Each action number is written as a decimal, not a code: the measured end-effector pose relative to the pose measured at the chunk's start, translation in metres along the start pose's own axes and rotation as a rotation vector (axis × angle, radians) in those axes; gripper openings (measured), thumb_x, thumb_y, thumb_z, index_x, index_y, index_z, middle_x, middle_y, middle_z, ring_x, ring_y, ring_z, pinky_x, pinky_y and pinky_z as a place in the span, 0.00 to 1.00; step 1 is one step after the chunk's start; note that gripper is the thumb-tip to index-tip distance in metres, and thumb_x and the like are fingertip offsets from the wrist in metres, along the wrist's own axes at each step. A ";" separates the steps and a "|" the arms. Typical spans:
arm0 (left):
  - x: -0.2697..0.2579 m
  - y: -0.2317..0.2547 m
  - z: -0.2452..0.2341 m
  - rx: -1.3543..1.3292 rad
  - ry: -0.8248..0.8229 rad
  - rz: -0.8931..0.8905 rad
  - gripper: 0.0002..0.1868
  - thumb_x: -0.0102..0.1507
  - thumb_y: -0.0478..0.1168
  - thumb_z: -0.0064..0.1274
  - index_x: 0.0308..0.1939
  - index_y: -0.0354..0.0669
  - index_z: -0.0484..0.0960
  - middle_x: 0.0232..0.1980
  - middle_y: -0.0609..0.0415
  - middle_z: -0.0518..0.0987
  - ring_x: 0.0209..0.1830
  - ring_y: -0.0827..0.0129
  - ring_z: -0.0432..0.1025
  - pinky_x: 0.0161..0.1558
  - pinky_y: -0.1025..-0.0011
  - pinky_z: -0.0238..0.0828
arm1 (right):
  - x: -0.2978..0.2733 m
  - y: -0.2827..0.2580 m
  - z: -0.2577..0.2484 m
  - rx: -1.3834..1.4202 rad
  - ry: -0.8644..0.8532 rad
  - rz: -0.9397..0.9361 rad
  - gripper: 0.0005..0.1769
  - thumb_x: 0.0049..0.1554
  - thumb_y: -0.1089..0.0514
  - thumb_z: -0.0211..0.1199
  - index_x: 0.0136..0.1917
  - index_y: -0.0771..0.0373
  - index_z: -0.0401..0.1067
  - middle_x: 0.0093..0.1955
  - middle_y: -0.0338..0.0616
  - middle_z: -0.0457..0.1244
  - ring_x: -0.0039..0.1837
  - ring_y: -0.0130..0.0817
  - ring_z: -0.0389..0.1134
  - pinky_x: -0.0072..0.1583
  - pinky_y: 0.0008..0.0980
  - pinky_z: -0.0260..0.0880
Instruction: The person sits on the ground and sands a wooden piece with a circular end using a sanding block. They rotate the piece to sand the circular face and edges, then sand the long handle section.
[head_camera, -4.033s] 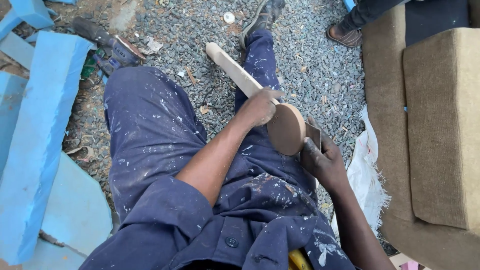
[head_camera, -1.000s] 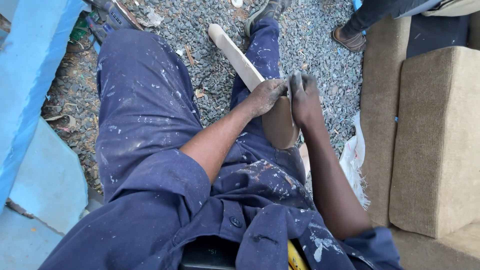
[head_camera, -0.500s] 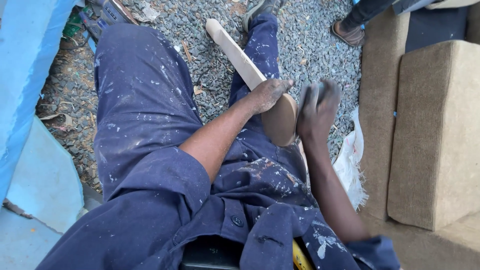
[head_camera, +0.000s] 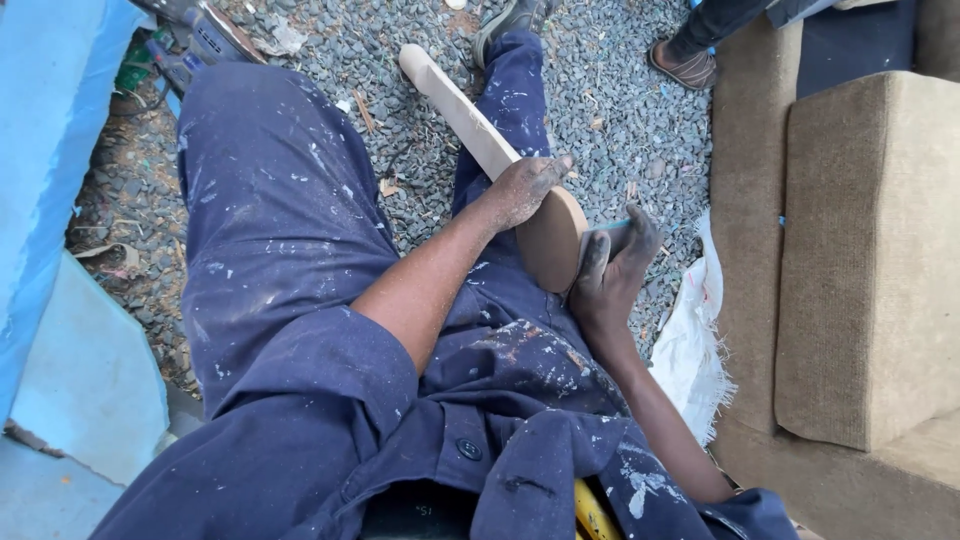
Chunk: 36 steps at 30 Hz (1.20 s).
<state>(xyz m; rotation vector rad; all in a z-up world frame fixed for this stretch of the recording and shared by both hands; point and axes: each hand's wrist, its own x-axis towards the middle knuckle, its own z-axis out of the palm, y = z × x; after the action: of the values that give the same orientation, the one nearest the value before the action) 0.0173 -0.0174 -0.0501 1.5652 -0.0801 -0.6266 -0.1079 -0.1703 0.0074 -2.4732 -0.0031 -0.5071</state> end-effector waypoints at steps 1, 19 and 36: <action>0.000 0.002 -0.002 0.005 0.003 0.001 0.27 0.69 0.62 0.41 0.36 0.47 0.84 0.45 0.45 0.83 0.60 0.53 0.74 0.69 0.52 0.60 | 0.010 -0.012 -0.004 0.005 0.002 -0.001 0.32 0.70 0.38 0.41 0.76 0.63 0.51 0.70 0.66 0.49 0.75 0.75 0.48 0.78 0.68 0.31; -0.017 0.007 -0.008 0.073 0.021 -0.023 0.28 0.69 0.60 0.42 0.50 0.41 0.85 0.59 0.36 0.80 0.70 0.44 0.67 0.73 0.47 0.58 | -0.010 0.009 -0.006 0.068 -0.121 -0.066 0.36 0.67 0.42 0.56 0.77 0.65 0.54 0.71 0.66 0.52 0.75 0.71 0.51 0.77 0.68 0.38; -0.104 0.049 -0.009 0.208 0.160 -0.061 0.32 0.59 0.57 0.61 0.61 0.45 0.73 0.67 0.42 0.68 0.73 0.44 0.63 0.71 0.51 0.65 | -0.012 -0.018 -0.035 0.672 -0.095 0.412 0.24 0.70 0.45 0.51 0.71 0.62 0.63 0.44 0.43 0.58 0.49 0.33 0.64 0.49 0.30 0.64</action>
<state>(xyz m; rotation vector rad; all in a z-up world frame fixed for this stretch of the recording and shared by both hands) -0.0511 0.0285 0.0309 1.8198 0.0238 -0.5516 -0.1334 -0.1738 0.0397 -1.7695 0.2516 -0.1648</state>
